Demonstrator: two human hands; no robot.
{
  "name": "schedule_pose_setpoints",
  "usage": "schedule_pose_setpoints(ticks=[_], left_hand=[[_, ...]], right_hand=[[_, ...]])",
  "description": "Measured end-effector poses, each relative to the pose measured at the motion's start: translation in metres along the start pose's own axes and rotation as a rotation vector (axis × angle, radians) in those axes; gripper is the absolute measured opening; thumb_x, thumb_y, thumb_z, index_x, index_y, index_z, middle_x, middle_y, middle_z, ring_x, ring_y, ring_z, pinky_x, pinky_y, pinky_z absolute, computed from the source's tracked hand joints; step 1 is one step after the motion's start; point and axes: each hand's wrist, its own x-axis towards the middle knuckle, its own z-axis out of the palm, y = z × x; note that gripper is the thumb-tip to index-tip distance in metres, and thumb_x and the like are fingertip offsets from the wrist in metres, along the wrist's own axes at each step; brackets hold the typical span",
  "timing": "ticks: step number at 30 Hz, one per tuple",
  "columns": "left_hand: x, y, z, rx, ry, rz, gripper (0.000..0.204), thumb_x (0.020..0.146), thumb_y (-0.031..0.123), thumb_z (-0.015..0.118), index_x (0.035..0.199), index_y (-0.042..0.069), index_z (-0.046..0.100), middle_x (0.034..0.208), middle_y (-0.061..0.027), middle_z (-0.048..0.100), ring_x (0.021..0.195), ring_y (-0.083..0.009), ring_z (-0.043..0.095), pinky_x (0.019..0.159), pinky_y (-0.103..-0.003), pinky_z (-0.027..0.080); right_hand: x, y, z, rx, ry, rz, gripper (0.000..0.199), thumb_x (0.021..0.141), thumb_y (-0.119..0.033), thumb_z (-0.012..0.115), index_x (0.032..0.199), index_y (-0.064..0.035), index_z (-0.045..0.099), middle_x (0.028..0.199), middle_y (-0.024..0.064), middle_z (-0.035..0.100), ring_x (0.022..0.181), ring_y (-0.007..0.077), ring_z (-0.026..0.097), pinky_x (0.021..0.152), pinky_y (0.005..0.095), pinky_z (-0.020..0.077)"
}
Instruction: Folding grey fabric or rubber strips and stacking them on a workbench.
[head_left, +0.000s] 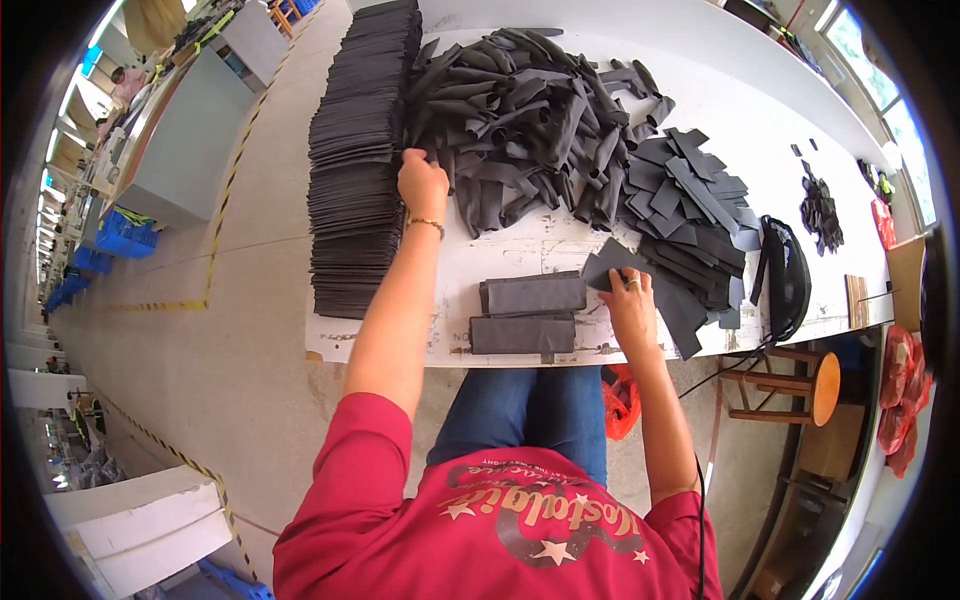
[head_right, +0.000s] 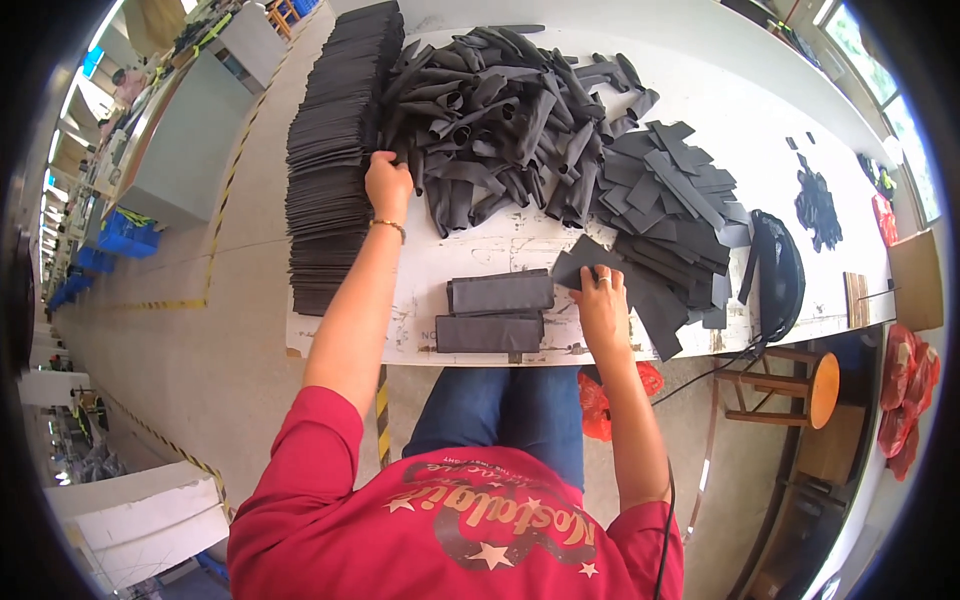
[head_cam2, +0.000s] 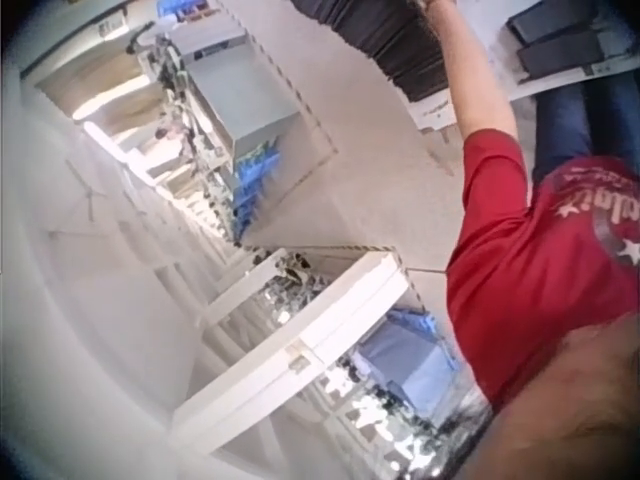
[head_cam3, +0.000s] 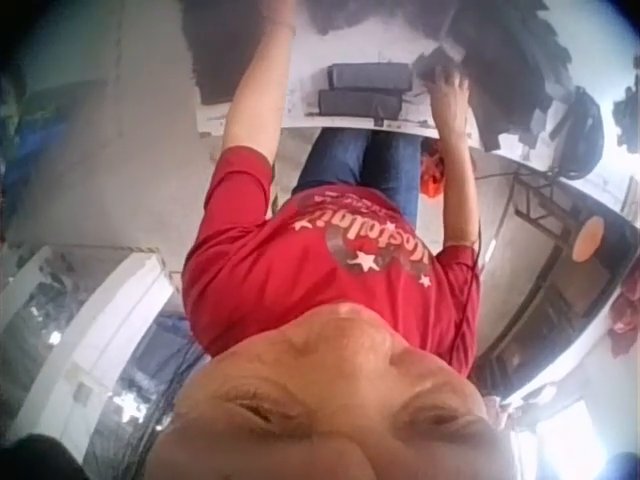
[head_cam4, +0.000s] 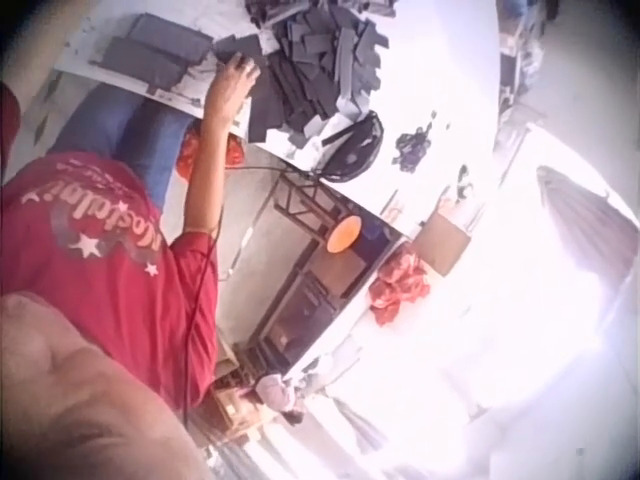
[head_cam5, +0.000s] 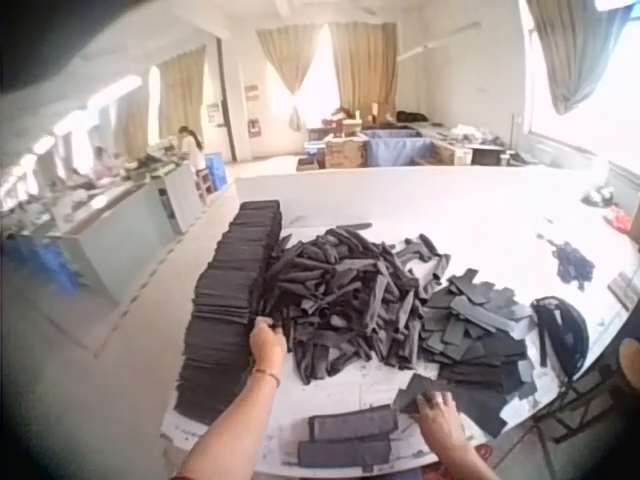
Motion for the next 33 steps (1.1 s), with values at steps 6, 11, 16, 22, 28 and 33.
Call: schedule_pose_setpoints(ticks=[6, 11, 16, 22, 28, 33], left_hand=[[-0.020, 0.003, 0.026, -0.927, 0.147, -0.603, 0.016, 0.075, -0.004, 0.074, 0.081, -0.003, 0.059, 0.077, -0.0147, 0.064, 0.056, -0.0211, 0.061, 0.045, -0.030, 0.049], [-0.025, 0.003, 0.001, -1.516, -0.521, -1.230, 0.019, 0.078, 0.007, 0.073, 0.068, 0.007, 0.057, 0.061, -0.0028, 0.055, 0.051, -0.0164, 0.050, 0.052, -0.029, 0.045], [-0.077, 0.006, -0.031, -1.701, -0.700, -1.261, 0.015, 0.082, 0.009, 0.071, 0.073, 0.006, 0.058, 0.066, -0.0031, 0.057, 0.056, -0.0162, 0.054, 0.056, -0.033, 0.048], [-0.125, 0.025, -0.071, -1.634, -0.528, -0.840, 0.016, 0.086, 0.008, 0.066, 0.100, 0.000, 0.060, 0.085, -0.0091, 0.065, 0.076, -0.0222, 0.063, 0.079, -0.038, 0.054], [-0.149, 0.035, -0.097, -1.620, -0.603, -0.650, 0.015, 0.090, 0.011, 0.065, 0.097, -0.002, 0.061, 0.094, -0.0166, 0.067, 0.092, -0.0268, 0.067, 0.079, -0.039, 0.058], [-0.162, 0.038, -0.107, -1.812, -0.731, -0.761, 0.015, 0.088, 0.011, 0.069, 0.094, -0.002, 0.064, 0.096, -0.0154, 0.068, 0.091, -0.0272, 0.068, 0.085, -0.040, 0.059]], right_hand=[[-0.007, 0.003, 0.020, -0.199, -0.014, -0.127, 0.017, 0.085, -0.009, 0.059, 0.096, 0.0036, 0.059, 0.102, 0.0171, 0.059, 0.101, 0.0336, 0.055, 0.086, 0.0397, 0.0491], [-0.007, 0.016, 0.008, 0.132, 0.351, 0.057, 0.008, 0.083, 0.001, 0.055, 0.091, -0.0011, 0.057, 0.097, 0.0162, 0.060, 0.093, 0.0341, 0.057, 0.083, 0.0429, 0.0469], [0.008, -0.001, -0.055, 0.436, 0.659, 0.050, 0.043, 0.092, 0.004, 0.049, 0.133, -0.0117, 0.052, 0.097, 0.0156, 0.060, 0.090, 0.0326, 0.058, 0.080, 0.0371, 0.0472], [-0.029, -0.063, -0.087, 0.746, 0.152, 0.163, 0.032, 0.081, -0.009, 0.074, 0.099, -0.0003, 0.048, 0.094, 0.0145, 0.053, 0.086, 0.0272, 0.055, 0.078, 0.0359, 0.0451], [-0.046, -0.087, -0.081, 0.652, 0.307, -0.154, 0.037, 0.075, -0.006, 0.077, 0.104, -0.0006, 0.053, 0.101, 0.0147, 0.058, 0.090, 0.0340, 0.055, 0.081, 0.0379, 0.0463], [-0.047, -0.104, -0.098, 0.775, 0.263, -0.084, 0.050, 0.071, -0.007, 0.079, 0.117, -0.0028, 0.061, 0.105, 0.0144, 0.061, 0.096, 0.0316, 0.056, 0.084, 0.0372, 0.0466]])
